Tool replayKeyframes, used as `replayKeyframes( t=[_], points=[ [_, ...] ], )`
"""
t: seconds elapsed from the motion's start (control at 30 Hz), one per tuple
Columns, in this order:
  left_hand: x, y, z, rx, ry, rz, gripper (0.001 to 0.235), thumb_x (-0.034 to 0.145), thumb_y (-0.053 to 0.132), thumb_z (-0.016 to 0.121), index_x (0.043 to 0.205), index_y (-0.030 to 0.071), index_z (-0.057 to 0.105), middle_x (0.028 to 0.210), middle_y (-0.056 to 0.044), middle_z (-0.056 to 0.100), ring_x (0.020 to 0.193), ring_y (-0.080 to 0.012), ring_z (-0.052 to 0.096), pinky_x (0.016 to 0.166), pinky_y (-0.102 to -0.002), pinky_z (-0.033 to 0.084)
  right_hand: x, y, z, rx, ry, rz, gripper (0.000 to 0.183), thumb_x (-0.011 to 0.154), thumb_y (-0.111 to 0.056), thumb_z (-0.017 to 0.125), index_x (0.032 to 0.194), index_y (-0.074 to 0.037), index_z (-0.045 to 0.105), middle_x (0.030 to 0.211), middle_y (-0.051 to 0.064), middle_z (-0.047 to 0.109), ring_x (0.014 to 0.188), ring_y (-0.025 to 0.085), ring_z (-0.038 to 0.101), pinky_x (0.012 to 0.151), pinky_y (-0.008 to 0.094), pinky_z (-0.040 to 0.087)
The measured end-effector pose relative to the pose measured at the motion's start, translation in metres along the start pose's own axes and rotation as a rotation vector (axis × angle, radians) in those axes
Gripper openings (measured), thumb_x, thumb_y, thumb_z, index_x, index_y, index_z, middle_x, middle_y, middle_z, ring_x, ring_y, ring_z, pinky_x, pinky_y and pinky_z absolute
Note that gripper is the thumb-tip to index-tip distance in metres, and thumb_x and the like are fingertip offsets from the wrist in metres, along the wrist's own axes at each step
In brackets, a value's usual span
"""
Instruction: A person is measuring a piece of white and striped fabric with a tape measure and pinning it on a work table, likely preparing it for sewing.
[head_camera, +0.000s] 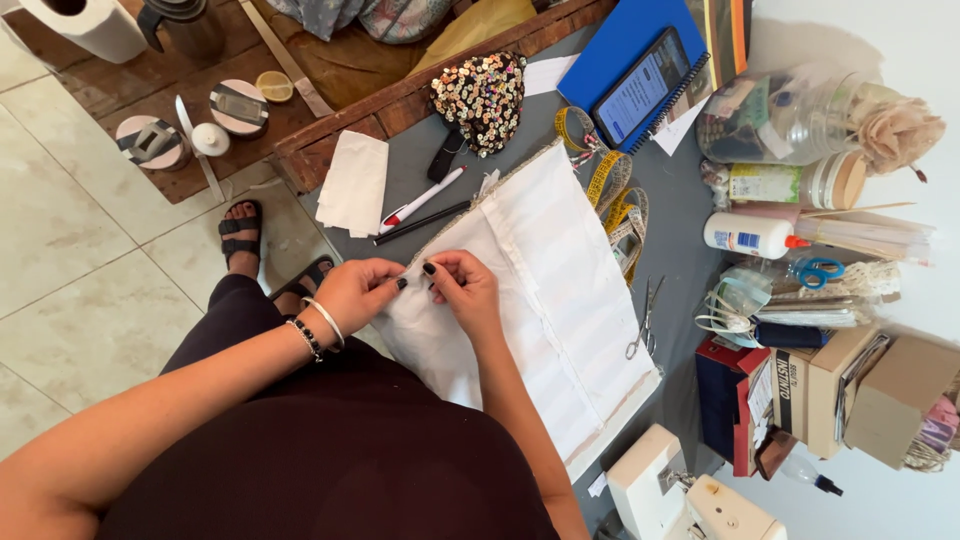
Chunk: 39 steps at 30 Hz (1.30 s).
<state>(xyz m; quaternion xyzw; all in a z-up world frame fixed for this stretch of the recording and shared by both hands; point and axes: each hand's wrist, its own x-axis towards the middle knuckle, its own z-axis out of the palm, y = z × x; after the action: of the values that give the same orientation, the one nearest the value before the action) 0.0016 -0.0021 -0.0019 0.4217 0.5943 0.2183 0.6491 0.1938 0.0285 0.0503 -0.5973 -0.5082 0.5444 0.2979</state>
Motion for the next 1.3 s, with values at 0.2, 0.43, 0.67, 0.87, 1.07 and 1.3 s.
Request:
replayKeyframes(
  t=[0.2, 0.43, 0.67, 0.87, 1.07, 1.3],
  points=[
    [-0.002, 0.007, -0.005, -0.091, -0.040, 0.032, 0.024, 0.090, 0.027, 0.072, 0.112, 0.027, 0.081, 0.080, -0.002, 0.081, 0.089, -0.0196, 0.076, 0.081, -0.034, 0.059, -0.007, -0.008, 0.014, -0.067, 0.108, -0.152, 0.012, 0.093, -0.010, 0.079, 0.100, -0.001, 0.079, 0.083, 0.010, 0.065, 0.058, 0.012, 0.066, 0.053, 0.024, 0.061],
    [0.001, -0.004, -0.016, -0.182, -0.123, 0.097, 0.024, 0.093, 0.019, 0.068, 0.114, 0.018, 0.080, 0.082, -0.001, 0.081, 0.083, -0.0113, 0.069, 0.082, -0.032, 0.057, -0.009, -0.008, 0.015, -0.095, 0.124, -0.221, 0.015, 0.097, -0.011, 0.074, 0.107, -0.002, 0.079, 0.088, 0.010, 0.065, 0.062, 0.012, 0.066, 0.056, 0.023, 0.060],
    [-0.024, -0.026, -0.045, -0.050, -0.239, 0.165, 0.023, 0.088, 0.020, 0.073, 0.109, 0.015, 0.080, 0.080, -0.005, 0.082, 0.080, -0.0162, 0.072, 0.084, -0.036, 0.058, -0.014, -0.010, 0.022, -0.155, 0.240, -0.238, 0.021, 0.098, -0.013, 0.073, 0.115, -0.001, 0.072, 0.091, 0.009, 0.061, 0.069, 0.013, 0.063, 0.056, 0.025, 0.059],
    [-0.022, -0.058, -0.053, -0.008, -0.168, 0.181, 0.021, 0.089, 0.022, 0.073, 0.109, 0.016, 0.079, 0.083, -0.003, 0.082, 0.082, -0.0173, 0.074, 0.083, -0.037, 0.058, -0.017, -0.001, 0.029, -0.318, 0.282, -0.346, 0.021, 0.094, -0.016, 0.078, 0.112, -0.008, 0.073, 0.099, 0.005, 0.065, 0.078, 0.016, 0.067, 0.057, 0.024, 0.058],
    [-0.022, -0.068, -0.059, -0.068, -0.237, 0.248, 0.024, 0.088, 0.017, 0.075, 0.111, 0.012, 0.076, 0.084, 0.000, 0.078, 0.083, -0.0143, 0.067, 0.084, -0.036, 0.057, -0.030, 0.006, 0.029, -0.806, 0.286, -0.599, 0.033, 0.103, -0.024, 0.064, 0.134, -0.014, 0.066, 0.130, 0.009, 0.060, 0.122, 0.028, 0.059, 0.106, 0.042, 0.045],
    [-0.002, -0.106, -0.056, -0.122, -0.432, 0.330, 0.017, 0.091, 0.011, 0.071, 0.108, 0.009, 0.076, 0.083, -0.002, 0.077, 0.082, -0.0130, 0.067, 0.083, -0.033, 0.057, -0.086, 0.026, 0.080, -1.136, 0.267, -0.563, 0.052, 0.107, -0.025, 0.053, 0.156, -0.006, 0.046, 0.161, 0.018, 0.043, 0.148, 0.034, 0.041, 0.123, 0.055, 0.023]
  ],
)
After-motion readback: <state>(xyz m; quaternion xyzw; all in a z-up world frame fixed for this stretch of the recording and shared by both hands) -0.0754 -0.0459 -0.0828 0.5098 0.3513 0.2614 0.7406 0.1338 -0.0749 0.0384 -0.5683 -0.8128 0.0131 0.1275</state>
